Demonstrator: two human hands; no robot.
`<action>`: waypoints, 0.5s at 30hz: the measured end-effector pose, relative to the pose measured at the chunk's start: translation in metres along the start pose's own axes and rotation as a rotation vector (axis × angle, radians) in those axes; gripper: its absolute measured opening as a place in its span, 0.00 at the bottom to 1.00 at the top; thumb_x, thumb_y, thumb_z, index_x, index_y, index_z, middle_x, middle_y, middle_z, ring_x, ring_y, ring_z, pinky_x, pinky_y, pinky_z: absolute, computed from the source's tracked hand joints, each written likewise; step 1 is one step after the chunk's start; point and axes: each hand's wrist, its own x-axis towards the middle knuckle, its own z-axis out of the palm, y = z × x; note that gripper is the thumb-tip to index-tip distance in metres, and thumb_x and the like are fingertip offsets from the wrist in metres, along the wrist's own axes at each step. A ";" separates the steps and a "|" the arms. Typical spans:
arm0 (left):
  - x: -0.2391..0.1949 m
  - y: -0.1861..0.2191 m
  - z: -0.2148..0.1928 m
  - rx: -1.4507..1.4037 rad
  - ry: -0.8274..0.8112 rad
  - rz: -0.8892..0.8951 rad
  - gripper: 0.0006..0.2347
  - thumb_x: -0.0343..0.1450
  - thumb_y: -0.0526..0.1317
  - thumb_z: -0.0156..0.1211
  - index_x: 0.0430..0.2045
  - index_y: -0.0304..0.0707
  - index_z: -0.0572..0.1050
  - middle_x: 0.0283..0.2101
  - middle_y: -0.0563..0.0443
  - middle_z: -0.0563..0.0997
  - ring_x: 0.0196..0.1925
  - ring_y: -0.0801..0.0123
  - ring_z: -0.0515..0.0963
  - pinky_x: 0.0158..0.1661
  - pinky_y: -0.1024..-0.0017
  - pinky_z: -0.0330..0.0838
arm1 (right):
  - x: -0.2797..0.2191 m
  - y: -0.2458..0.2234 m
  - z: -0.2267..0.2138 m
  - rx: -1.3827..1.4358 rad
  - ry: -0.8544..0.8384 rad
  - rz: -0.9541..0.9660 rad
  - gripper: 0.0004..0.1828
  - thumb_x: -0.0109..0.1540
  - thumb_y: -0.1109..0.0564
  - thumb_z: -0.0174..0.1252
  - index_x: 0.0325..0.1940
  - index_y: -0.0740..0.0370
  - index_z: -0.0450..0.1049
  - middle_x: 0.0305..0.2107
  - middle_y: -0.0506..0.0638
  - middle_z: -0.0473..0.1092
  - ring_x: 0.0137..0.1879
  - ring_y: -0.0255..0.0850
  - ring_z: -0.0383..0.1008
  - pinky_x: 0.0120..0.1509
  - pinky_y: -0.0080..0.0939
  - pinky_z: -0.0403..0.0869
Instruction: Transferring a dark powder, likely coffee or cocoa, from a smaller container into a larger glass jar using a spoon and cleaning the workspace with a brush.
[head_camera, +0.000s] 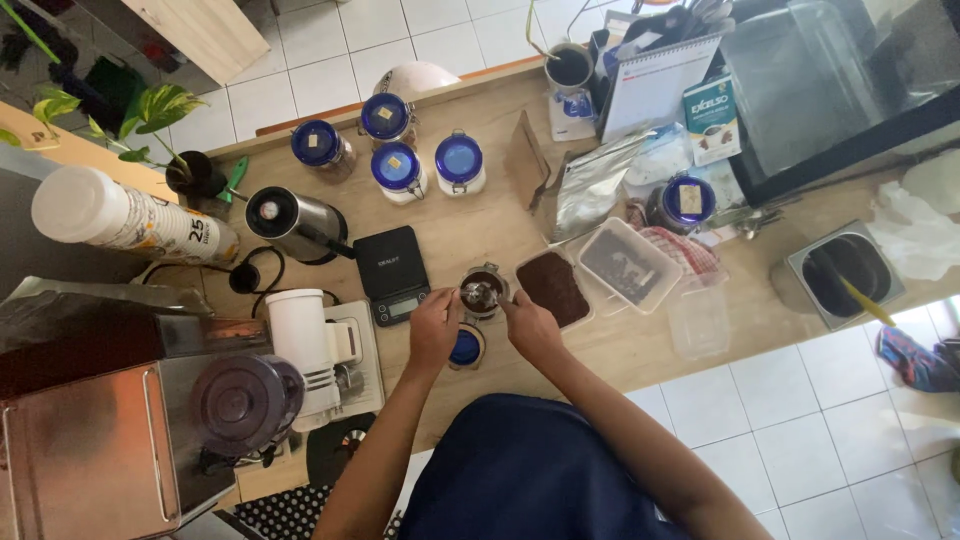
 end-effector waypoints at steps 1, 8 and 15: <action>0.001 0.003 -0.001 0.001 -0.001 0.000 0.09 0.78 0.35 0.55 0.43 0.28 0.82 0.38 0.37 0.84 0.39 0.48 0.86 0.35 0.58 0.84 | 0.002 -0.005 -0.014 0.001 0.000 0.001 0.15 0.63 0.61 0.53 0.49 0.54 0.82 0.32 0.52 0.66 0.30 0.50 0.77 0.30 0.44 0.74; 0.005 0.012 -0.003 -0.007 0.075 0.033 0.08 0.77 0.33 0.58 0.40 0.27 0.83 0.36 0.37 0.85 0.37 0.47 0.85 0.35 0.56 0.83 | 0.007 -0.002 -0.005 -0.066 0.053 -0.117 0.13 0.63 0.61 0.54 0.47 0.52 0.80 0.34 0.49 0.66 0.28 0.45 0.76 0.32 0.41 0.76; 0.005 0.009 -0.007 -0.019 0.121 -0.010 0.07 0.76 0.32 0.60 0.39 0.24 0.83 0.34 0.34 0.85 0.37 0.44 0.86 0.35 0.57 0.82 | 0.006 -0.007 -0.019 0.035 0.000 -0.070 0.11 0.65 0.58 0.55 0.48 0.55 0.80 0.38 0.52 0.70 0.36 0.49 0.80 0.39 0.43 0.79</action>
